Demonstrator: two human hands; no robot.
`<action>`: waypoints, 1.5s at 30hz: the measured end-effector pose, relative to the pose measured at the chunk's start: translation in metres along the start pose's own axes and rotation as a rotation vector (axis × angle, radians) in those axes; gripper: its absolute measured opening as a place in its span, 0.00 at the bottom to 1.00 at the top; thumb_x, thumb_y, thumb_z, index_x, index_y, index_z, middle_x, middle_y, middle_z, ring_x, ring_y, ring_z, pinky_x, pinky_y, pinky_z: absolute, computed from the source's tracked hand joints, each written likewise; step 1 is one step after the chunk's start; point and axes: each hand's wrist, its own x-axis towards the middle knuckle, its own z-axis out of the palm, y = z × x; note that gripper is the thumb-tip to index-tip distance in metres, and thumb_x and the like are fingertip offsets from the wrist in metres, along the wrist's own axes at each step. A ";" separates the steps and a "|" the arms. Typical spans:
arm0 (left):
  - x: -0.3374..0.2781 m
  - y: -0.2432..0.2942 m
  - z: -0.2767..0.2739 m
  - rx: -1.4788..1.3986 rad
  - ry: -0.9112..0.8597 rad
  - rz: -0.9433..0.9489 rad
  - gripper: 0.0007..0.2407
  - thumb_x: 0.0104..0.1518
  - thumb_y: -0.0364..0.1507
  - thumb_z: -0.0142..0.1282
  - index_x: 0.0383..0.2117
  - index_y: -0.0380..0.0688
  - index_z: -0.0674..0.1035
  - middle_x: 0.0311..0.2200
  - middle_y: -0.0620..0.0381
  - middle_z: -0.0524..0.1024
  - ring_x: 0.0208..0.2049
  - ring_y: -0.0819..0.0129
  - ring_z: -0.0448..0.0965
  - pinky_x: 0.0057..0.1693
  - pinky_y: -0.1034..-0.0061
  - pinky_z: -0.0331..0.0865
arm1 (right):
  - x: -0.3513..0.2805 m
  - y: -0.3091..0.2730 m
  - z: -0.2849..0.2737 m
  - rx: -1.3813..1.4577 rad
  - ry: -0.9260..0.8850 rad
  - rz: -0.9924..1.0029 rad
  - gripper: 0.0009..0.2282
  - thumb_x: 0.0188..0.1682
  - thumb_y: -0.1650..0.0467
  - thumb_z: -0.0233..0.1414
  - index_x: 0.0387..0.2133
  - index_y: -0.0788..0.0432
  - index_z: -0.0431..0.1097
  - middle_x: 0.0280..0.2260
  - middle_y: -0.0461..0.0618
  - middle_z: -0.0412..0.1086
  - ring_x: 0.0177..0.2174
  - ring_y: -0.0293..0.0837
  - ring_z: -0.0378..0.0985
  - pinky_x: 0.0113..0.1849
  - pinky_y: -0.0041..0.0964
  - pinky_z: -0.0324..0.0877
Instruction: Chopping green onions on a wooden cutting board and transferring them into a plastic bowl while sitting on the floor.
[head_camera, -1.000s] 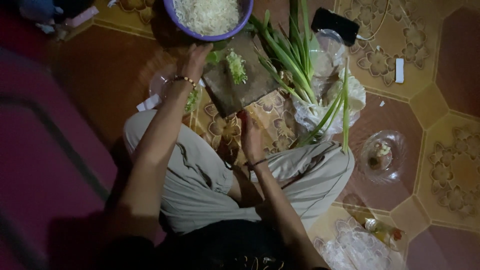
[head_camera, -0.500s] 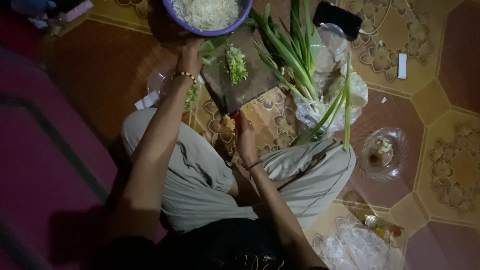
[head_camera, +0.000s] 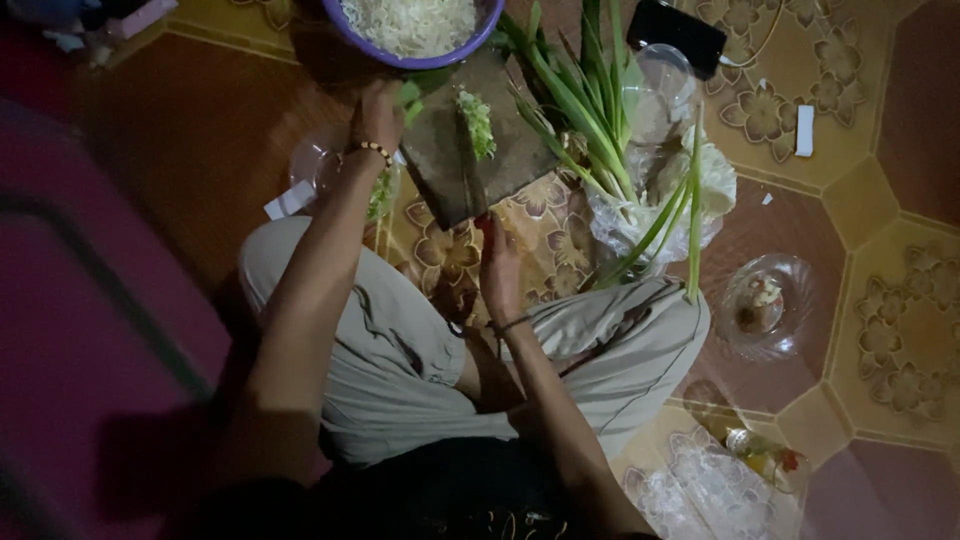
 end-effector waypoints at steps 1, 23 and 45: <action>-0.002 -0.009 0.003 0.207 -0.039 -0.001 0.16 0.45 0.14 0.57 0.42 0.40 0.82 0.36 0.49 0.78 0.34 0.54 0.76 0.42 0.65 0.74 | 0.000 -0.009 -0.010 0.038 -0.005 -0.004 0.25 0.54 0.77 0.47 0.66 0.61 0.53 0.49 0.60 0.73 0.37 0.55 0.78 0.37 0.47 0.73; -0.004 0.012 0.006 0.494 -0.258 0.113 0.18 0.41 0.22 0.65 0.42 0.48 0.83 0.39 0.53 0.71 0.41 0.49 0.71 0.46 0.56 0.69 | 0.034 -0.020 -0.069 0.168 -0.032 0.133 0.16 0.60 0.63 0.38 0.50 0.59 0.68 0.36 0.51 0.73 0.31 0.45 0.73 0.33 0.43 0.70; -0.009 0.057 0.028 0.245 -0.244 0.155 0.19 0.50 0.13 0.52 0.49 0.38 0.75 0.45 0.43 0.73 0.46 0.43 0.72 0.53 0.55 0.68 | 0.100 0.056 -0.139 -0.862 0.097 -0.566 0.25 0.48 0.72 0.51 0.62 0.47 0.64 0.49 0.45 0.68 0.43 0.49 0.70 0.43 0.44 0.69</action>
